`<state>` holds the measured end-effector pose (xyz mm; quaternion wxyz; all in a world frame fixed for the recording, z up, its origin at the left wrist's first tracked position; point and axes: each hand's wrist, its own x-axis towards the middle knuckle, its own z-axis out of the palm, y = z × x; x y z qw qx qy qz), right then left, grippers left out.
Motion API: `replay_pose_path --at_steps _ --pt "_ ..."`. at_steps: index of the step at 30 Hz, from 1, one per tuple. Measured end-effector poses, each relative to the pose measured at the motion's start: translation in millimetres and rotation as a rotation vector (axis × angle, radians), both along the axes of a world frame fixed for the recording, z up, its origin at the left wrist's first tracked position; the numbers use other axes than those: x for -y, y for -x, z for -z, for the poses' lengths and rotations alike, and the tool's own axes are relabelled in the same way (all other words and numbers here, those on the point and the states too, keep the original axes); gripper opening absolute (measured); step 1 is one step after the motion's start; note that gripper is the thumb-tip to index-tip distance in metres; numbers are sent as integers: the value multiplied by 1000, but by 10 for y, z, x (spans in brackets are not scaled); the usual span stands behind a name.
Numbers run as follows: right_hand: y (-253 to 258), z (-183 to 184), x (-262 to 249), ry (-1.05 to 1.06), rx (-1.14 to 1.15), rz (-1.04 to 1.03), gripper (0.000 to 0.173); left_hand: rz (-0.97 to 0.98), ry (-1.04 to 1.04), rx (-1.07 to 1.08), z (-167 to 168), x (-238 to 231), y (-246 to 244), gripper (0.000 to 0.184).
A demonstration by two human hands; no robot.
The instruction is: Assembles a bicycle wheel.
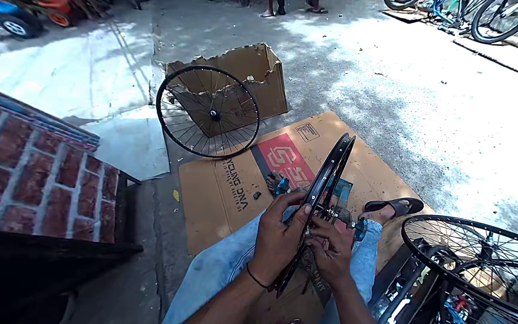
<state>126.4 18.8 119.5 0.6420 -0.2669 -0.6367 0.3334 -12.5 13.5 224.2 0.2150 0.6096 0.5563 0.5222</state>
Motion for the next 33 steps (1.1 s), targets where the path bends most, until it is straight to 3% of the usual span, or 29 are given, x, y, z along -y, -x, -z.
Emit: replay_pose_path --at_steps 4,7,10,15,21,27,33 --pt "105 -274 77 129 -308 166 40 -13 49 50 -47 -41 34 23" --pt "226 -315 -102 188 -252 277 36 -8 36 64 3 8 21 18" --pt "318 -204 -247 168 -35 210 31 -77 0 54 51 15 40 21" --pt "266 -147 -235 265 56 76 35 3 -4 99 149 23 147 35" --pt "283 -359 -114 293 -135 -24 31 37 -27 95 213 85 151 45" --pt "408 -390 -184 316 -251 -76 37 26 -79 106 216 93 136 26" --pt "277 -323 -170 238 -279 -99 27 -45 -112 142 228 172 110 53"
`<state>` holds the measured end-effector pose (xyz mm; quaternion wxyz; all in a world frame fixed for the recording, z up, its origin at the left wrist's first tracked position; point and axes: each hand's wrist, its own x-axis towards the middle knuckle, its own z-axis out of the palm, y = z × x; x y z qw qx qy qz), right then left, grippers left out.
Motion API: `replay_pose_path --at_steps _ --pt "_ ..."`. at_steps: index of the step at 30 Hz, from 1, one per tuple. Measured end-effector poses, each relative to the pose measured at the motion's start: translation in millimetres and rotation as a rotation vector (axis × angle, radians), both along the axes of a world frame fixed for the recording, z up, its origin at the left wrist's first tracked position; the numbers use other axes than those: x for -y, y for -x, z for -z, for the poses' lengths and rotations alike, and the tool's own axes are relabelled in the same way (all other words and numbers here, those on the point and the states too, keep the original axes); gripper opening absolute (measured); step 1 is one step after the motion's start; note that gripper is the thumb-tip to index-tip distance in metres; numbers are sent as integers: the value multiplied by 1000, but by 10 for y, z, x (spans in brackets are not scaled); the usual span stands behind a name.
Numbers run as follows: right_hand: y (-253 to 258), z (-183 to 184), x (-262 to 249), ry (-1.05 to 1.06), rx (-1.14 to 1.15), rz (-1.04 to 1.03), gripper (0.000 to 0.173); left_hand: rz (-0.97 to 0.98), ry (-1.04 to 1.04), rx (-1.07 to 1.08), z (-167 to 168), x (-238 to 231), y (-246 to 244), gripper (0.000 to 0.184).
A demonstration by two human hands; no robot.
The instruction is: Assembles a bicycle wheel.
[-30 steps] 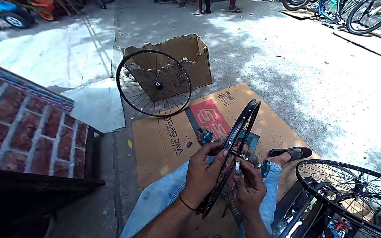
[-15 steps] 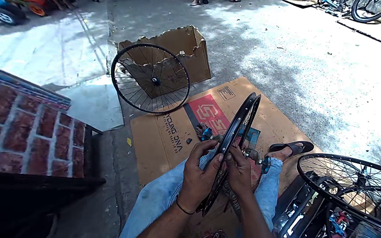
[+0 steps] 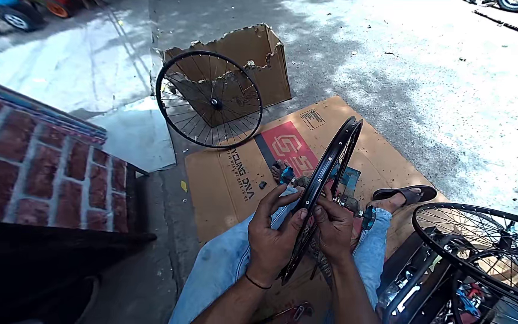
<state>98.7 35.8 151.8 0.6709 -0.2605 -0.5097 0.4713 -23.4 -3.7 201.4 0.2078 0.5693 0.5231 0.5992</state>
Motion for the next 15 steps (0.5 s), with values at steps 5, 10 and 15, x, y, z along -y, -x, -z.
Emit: replay_pose_path --at_steps 5,10,15 --pt "255 -16 176 42 -45 239 14 230 130 132 -39 -44 56 56" --pt "358 -109 198 35 59 365 15 272 151 91 -59 -91 104 52" --pt "68 -95 189 -61 251 395 13 280 125 79 -53 -43 44 57"
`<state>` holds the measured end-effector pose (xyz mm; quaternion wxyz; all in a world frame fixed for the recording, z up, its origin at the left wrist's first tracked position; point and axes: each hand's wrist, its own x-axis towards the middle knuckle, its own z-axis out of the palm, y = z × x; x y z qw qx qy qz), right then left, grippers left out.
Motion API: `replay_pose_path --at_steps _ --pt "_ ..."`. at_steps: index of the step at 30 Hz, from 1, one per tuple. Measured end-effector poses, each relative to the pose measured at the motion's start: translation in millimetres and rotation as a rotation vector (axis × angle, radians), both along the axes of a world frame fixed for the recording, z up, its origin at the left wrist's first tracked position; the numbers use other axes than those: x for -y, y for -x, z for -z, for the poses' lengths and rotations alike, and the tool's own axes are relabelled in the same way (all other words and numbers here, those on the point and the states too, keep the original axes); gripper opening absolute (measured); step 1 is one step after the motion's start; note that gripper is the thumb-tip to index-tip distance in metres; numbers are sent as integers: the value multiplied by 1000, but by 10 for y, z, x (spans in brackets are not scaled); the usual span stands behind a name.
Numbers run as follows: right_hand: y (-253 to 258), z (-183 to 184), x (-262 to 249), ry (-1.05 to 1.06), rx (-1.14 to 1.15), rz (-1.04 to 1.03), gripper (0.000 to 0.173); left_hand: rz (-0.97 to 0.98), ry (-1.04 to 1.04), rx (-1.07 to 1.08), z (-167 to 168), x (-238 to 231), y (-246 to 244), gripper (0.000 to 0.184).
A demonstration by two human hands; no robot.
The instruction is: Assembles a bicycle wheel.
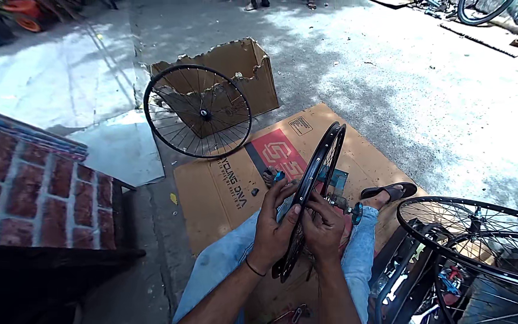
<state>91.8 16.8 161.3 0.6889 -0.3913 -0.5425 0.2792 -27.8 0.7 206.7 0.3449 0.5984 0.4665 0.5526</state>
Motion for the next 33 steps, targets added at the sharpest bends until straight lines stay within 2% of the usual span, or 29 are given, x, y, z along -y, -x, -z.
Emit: replay_pose_path --at_steps 2,5,8,10,13,15,19,27,31,33 --pt "-45 96 61 -3 -139 40 15 55 -13 22 -63 -19 -9 55" --pt "-33 129 97 88 -349 164 26 2 43 -27 -235 -63 -3 59" --pt "-19 39 -76 185 -354 136 48 -23 174 -45 -393 -183 -18 52" --pt "5 15 -263 192 -295 72 44 -20 257 -96 -442 -290 -61 51" --pt "31 -12 -434 180 -162 -41 41 -30 272 -214 -439 -366 -118 41" --pt "-7 -39 -491 174 -124 -108 40 -40 248 -239 -426 -384 -127 46" --pt "-91 35 -718 64 -199 -210 30 -26 178 -291 -358 -437 -128 47" --pt "-159 -29 -820 21 -426 -445 27 143 14 -107 -288 -398 -97 66" --pt "-157 21 -788 48 -428 -503 28 78 -6 -48 -241 -347 -84 73" --pt "-161 47 -773 53 -461 -515 20 56 -21 -14 -218 -330 -79 77"
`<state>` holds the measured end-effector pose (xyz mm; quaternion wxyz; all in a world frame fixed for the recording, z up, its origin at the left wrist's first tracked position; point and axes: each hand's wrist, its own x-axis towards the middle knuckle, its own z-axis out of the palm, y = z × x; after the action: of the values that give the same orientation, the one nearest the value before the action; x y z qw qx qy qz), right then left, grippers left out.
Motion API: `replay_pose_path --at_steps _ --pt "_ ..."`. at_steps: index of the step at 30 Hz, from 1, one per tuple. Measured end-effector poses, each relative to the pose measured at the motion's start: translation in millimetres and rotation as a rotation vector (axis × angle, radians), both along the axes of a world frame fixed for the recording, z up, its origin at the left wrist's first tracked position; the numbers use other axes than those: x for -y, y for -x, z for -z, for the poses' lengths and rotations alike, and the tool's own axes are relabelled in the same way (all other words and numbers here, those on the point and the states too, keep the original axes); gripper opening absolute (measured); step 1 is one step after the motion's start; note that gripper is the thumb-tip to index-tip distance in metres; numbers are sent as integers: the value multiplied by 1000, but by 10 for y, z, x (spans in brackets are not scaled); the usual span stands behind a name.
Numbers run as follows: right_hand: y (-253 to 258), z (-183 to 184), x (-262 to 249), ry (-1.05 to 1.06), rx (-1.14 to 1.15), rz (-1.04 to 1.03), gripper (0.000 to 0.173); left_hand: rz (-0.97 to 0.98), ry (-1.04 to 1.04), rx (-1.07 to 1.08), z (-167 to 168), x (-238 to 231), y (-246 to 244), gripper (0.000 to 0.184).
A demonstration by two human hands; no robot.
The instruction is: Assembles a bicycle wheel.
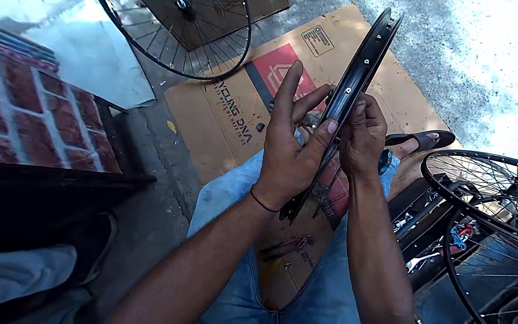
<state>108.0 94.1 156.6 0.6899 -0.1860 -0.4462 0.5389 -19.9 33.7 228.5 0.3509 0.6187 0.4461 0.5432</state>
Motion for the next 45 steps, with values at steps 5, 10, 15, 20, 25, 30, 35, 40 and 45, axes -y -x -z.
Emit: replay_pose_path --at_steps 5,10,15,20,25,30,35,40,45 --pt "-43 -62 -35 -86 27 79 12 103 42 9 -47 -78 61 75" --pt "149 -97 120 -95 4 312 11 284 57 -34 -38 -159 71 70" --pt "287 -142 155 28 -38 419 33 362 31 -67 -20 -218 180 75" --pt "269 -210 -17 -44 152 576 32 174 -29 -48 46 -186 81 80" --pt "112 -284 -146 -123 459 353 39 55 8 19 13 -171 83 85" --pt "-329 -220 -254 -147 171 -335 45 21 0 23 50 -111 44 94" --pt "-499 -235 -323 -131 197 -533 43 96 -45 59 51 -37 71 92" --pt "-65 -214 -185 -106 126 94 28 129 -39 50 15 -152 78 92" --pt "6 -177 -69 -173 179 330 19 95 -82 -9 54 -150 93 66"
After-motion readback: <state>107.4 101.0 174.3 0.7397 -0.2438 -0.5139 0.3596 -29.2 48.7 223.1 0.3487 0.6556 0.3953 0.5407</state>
